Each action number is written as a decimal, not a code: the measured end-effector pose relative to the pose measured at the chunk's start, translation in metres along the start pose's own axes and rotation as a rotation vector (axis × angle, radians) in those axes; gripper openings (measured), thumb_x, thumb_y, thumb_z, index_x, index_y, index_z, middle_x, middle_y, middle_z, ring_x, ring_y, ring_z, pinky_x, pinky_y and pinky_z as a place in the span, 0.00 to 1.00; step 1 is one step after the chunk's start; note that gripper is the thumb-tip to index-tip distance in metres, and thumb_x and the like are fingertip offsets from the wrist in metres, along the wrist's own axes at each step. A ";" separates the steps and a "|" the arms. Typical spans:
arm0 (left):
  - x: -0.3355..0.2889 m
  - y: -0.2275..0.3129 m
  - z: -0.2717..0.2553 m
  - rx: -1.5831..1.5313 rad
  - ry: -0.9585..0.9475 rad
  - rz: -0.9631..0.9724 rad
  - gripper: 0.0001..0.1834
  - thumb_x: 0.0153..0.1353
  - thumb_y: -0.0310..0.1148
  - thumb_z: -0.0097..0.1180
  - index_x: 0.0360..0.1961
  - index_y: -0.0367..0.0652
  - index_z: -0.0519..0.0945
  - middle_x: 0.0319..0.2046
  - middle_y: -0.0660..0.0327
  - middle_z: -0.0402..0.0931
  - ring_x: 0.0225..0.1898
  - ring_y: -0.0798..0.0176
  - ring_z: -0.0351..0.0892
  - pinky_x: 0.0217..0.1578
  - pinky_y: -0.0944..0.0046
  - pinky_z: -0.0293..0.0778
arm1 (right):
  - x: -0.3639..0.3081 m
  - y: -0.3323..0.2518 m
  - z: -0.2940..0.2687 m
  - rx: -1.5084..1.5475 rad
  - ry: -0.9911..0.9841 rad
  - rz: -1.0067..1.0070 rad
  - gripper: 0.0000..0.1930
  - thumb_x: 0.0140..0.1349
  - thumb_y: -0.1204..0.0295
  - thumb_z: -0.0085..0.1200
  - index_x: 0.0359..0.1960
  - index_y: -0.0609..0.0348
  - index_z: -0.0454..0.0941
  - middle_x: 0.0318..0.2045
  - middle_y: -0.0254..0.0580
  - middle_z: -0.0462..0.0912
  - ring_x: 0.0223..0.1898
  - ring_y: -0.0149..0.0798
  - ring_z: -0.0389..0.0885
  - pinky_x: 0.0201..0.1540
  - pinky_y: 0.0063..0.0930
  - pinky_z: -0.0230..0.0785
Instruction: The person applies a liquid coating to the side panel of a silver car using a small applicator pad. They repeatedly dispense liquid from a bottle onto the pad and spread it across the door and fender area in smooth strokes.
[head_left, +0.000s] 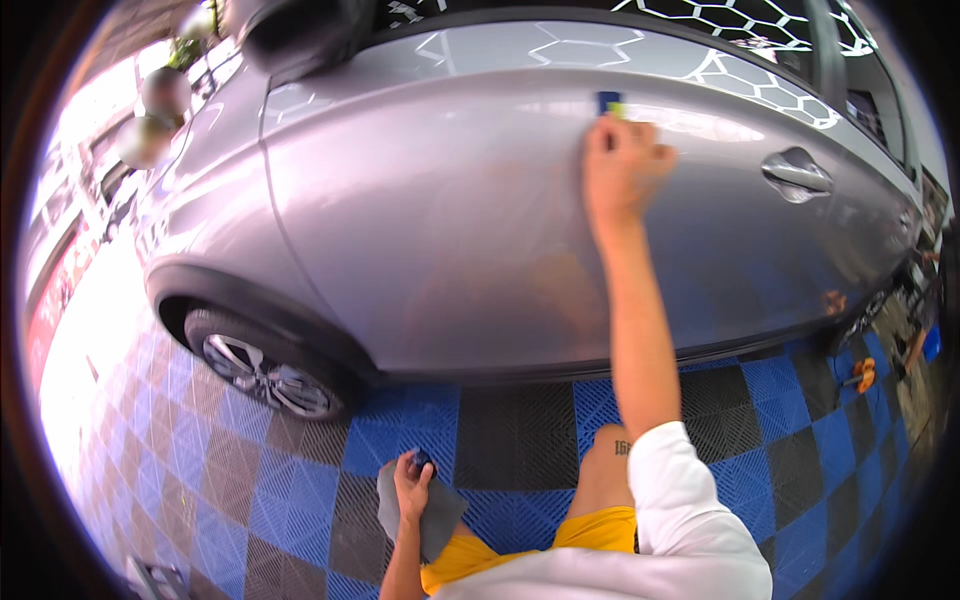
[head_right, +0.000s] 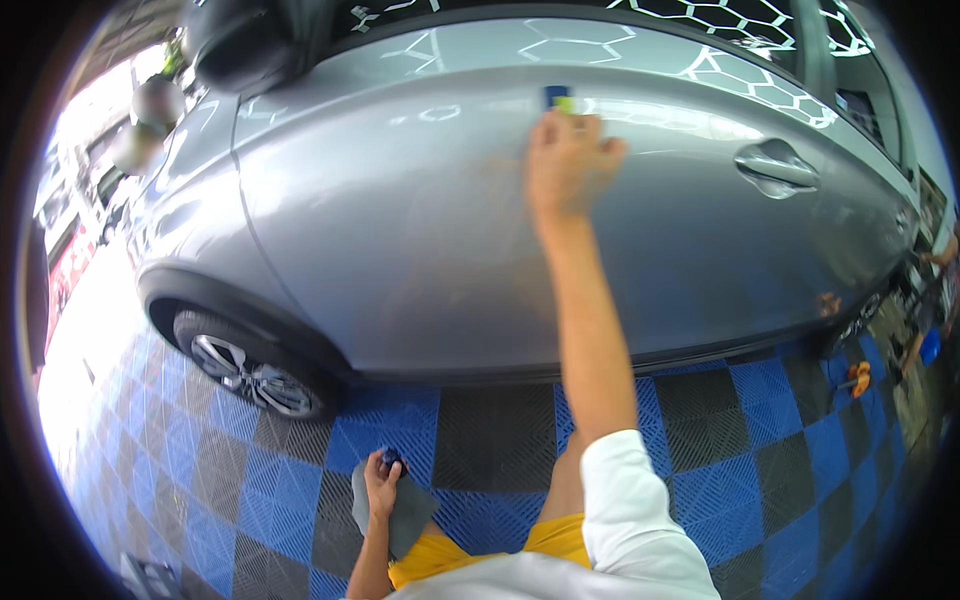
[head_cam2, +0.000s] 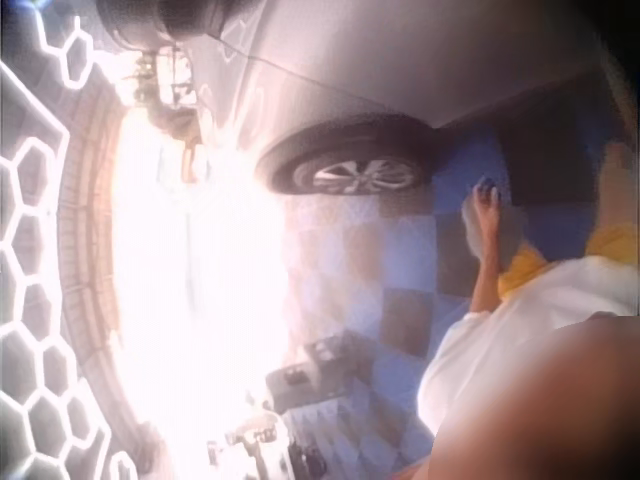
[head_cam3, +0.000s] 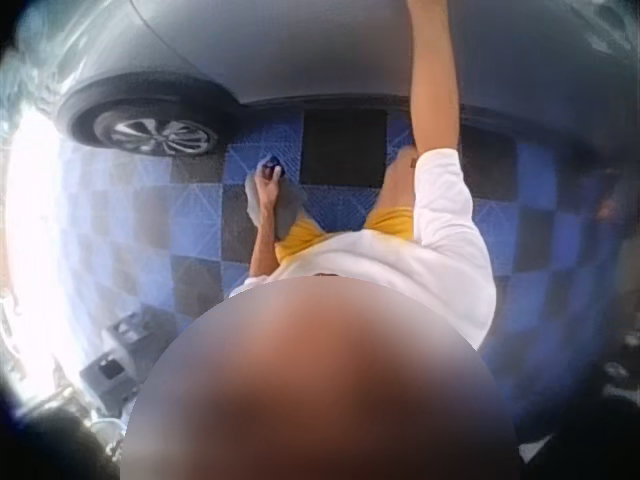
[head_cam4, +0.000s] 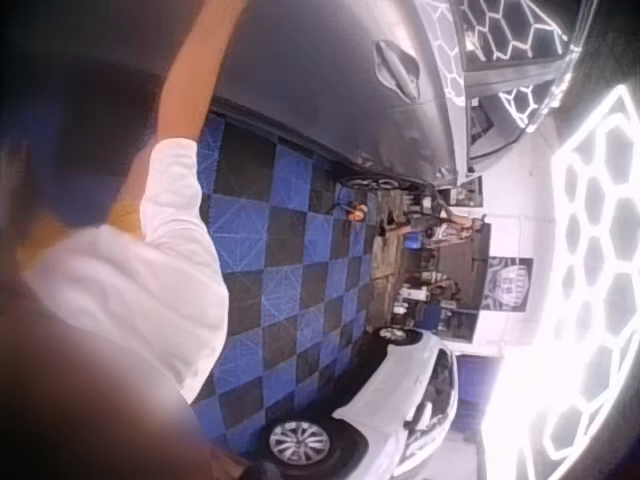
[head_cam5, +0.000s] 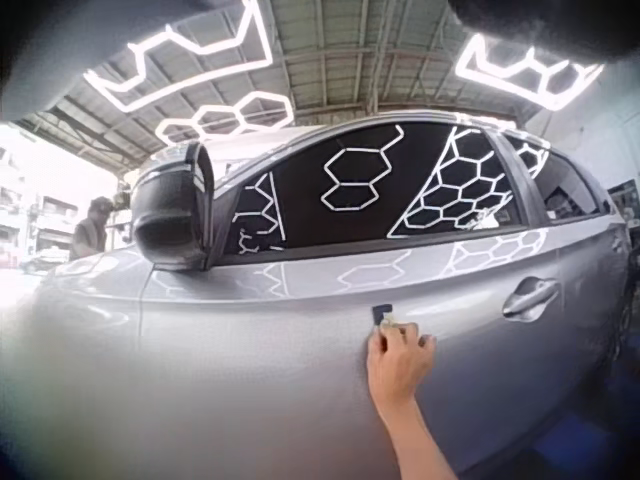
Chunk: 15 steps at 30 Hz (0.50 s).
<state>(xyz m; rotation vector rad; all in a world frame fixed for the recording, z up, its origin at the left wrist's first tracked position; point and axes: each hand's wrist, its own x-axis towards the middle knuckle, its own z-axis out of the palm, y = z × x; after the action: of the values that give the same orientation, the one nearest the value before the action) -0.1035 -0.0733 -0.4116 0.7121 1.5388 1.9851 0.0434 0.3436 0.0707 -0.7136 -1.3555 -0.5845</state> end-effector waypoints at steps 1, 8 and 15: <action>0.007 -0.008 -0.006 0.041 -0.007 0.015 0.24 0.68 0.29 0.69 0.61 0.34 0.73 0.45 0.57 0.81 0.47 0.63 0.83 0.52 0.63 0.79 | 0.004 0.016 -0.008 0.014 0.021 -0.025 0.05 0.63 0.67 0.65 0.39 0.49 0.87 0.35 0.41 0.86 0.39 0.46 0.81 0.48 0.47 0.66; 0.010 0.089 0.043 0.402 0.000 0.085 0.26 0.61 0.27 0.73 0.60 0.40 0.78 0.46 0.59 0.82 0.50 0.62 0.82 0.51 0.61 0.78 | -0.116 -0.041 -0.151 1.025 -0.552 0.940 0.15 0.62 0.74 0.71 0.49 0.63 0.87 0.35 0.33 0.88 0.23 0.22 0.74 0.26 0.19 0.66; 0.020 0.223 0.122 0.869 -0.263 0.536 0.26 0.54 0.27 0.74 0.56 0.45 0.83 0.49 0.56 0.83 0.51 0.50 0.82 0.51 0.55 0.81 | -0.316 -0.058 -0.255 1.727 -0.851 2.083 0.16 0.72 0.71 0.58 0.58 0.61 0.81 0.44 0.45 0.89 0.43 0.35 0.88 0.47 0.31 0.84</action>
<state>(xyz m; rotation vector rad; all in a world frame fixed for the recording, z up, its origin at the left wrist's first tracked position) -0.0536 -0.0221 -0.1664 1.8014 2.1834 1.3565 0.1257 0.1052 -0.2529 -0.4071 -0.5829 2.4188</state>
